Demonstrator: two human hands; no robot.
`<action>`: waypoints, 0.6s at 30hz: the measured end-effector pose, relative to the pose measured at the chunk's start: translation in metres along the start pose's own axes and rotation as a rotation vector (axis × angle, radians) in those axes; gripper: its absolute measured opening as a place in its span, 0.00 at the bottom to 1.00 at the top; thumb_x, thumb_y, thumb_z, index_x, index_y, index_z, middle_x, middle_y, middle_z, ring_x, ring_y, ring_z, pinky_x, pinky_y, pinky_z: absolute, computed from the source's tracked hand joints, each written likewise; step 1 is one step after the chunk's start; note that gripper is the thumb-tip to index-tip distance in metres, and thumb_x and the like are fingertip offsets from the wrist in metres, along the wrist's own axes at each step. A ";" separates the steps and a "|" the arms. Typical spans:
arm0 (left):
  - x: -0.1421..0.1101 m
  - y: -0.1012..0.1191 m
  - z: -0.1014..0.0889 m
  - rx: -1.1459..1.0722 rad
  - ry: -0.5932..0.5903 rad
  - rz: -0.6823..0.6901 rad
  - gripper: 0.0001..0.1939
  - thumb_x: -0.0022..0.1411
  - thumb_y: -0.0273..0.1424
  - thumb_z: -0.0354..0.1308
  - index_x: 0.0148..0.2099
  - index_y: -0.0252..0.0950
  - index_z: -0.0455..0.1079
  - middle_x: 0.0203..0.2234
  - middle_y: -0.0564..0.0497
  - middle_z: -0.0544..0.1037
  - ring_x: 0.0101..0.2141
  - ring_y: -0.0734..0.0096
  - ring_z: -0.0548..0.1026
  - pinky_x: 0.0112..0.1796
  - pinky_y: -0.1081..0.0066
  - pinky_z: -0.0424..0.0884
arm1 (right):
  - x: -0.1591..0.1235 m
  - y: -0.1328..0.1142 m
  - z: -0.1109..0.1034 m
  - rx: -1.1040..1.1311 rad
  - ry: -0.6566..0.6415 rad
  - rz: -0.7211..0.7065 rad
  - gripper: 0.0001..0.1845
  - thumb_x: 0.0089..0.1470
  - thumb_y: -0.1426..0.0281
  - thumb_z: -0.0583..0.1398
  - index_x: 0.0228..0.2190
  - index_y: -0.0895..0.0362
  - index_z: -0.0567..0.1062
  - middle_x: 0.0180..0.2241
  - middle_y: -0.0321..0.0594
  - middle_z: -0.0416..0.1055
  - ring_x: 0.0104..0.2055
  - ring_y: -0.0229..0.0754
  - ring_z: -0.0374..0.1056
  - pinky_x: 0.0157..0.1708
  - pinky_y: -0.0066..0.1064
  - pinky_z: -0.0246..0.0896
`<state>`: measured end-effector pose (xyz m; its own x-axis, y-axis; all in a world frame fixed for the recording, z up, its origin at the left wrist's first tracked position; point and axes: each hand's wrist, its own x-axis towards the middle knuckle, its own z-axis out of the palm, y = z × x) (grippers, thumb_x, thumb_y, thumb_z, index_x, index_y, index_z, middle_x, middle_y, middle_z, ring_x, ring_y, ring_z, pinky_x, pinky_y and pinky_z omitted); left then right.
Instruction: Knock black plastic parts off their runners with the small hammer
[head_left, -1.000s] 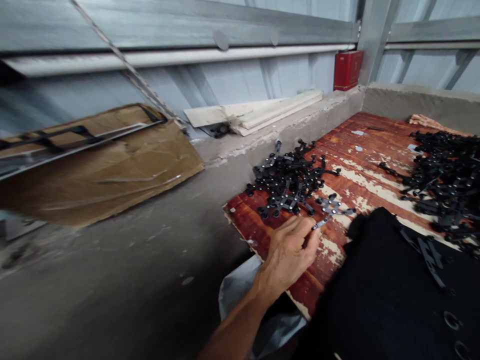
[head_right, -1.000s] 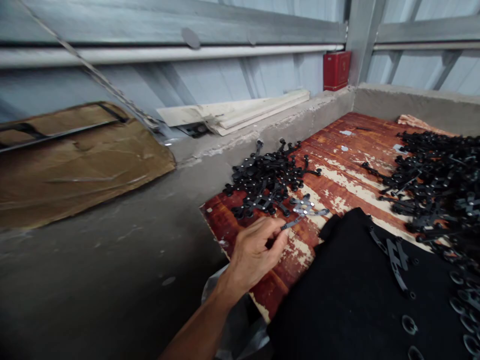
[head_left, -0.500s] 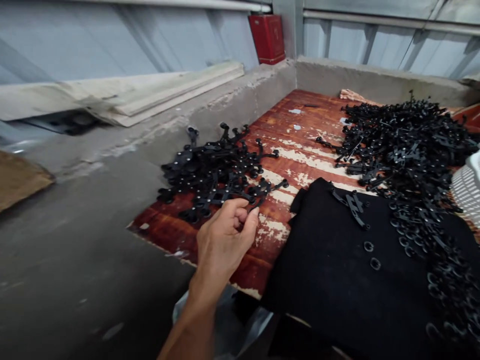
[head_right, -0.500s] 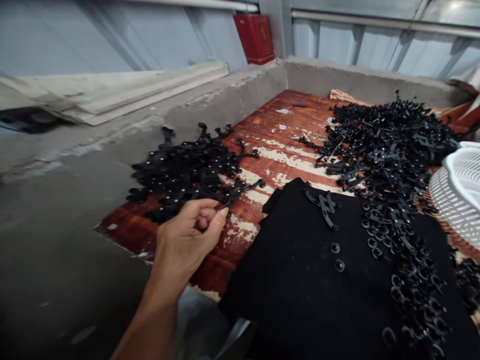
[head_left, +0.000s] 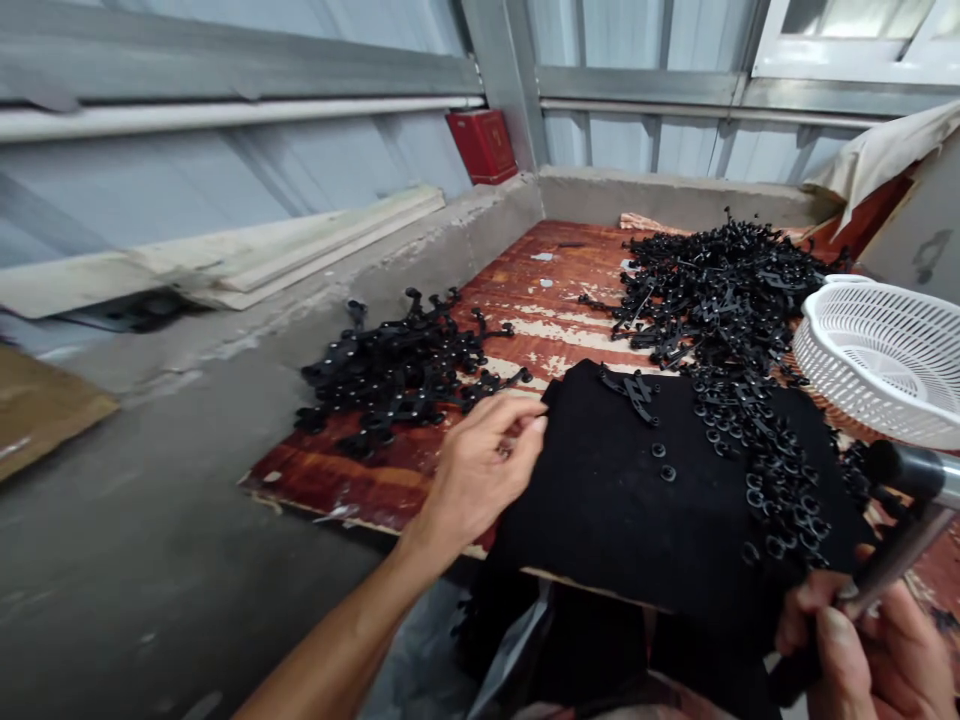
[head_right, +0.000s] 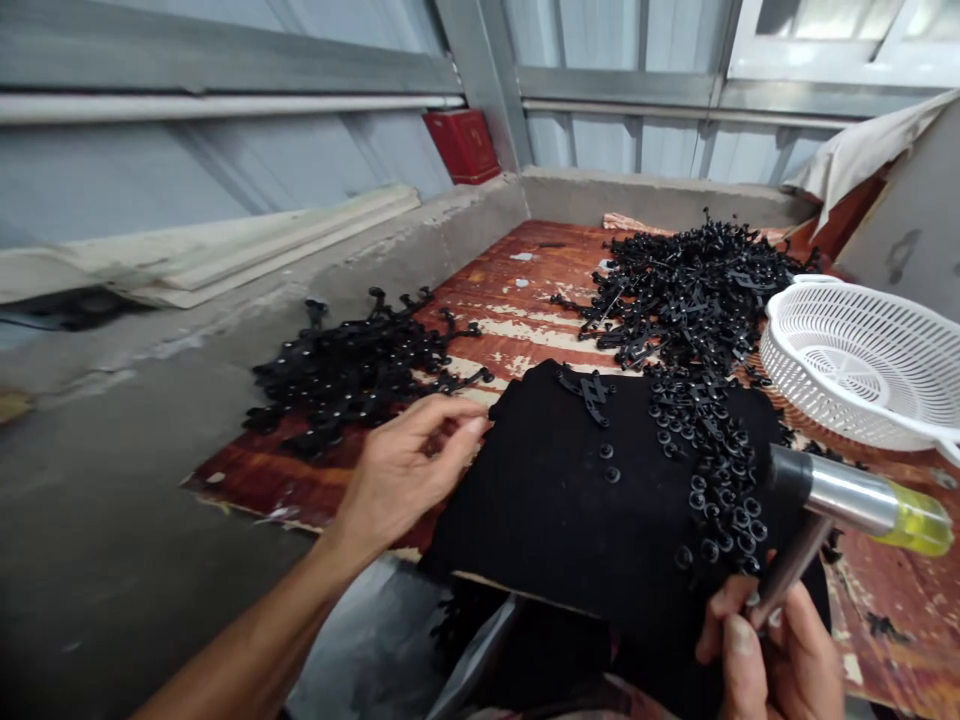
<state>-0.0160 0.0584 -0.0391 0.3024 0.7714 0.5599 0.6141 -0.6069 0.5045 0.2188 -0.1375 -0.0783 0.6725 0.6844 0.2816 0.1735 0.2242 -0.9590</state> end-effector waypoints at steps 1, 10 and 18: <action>0.006 0.011 0.004 -0.021 -0.054 0.074 0.06 0.62 0.28 0.52 0.38 0.37 0.70 0.31 0.51 0.75 0.29 0.73 0.72 0.31 0.73 0.69 | 0.000 0.000 0.001 0.016 0.004 -0.015 0.06 0.58 0.65 0.61 0.34 0.55 0.73 0.23 0.36 0.66 0.18 0.39 0.62 0.14 0.28 0.57; 0.051 0.038 0.051 0.078 -0.444 0.362 0.21 0.55 0.20 0.50 0.52 0.37 0.64 0.47 0.45 0.70 0.48 0.61 0.66 0.50 0.57 0.65 | -0.005 0.007 -0.001 0.116 0.033 -0.065 0.15 0.60 0.68 0.60 0.50 0.53 0.69 0.25 0.34 0.66 0.20 0.38 0.63 0.17 0.28 0.61; 0.076 0.013 0.053 0.040 -0.493 0.322 0.30 0.48 0.16 0.44 0.55 0.38 0.60 0.46 0.45 0.67 0.49 0.62 0.65 0.50 0.60 0.64 | -0.001 0.024 -0.013 0.177 -0.024 -0.029 0.20 0.56 0.67 0.64 0.50 0.53 0.68 0.23 0.35 0.67 0.19 0.40 0.65 0.16 0.31 0.64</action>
<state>0.0531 0.1193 -0.0250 0.7758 0.5528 0.3043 0.4588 -0.8252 0.3293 0.2317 -0.1421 -0.1022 0.6517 0.6916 0.3113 0.0616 0.3609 -0.9306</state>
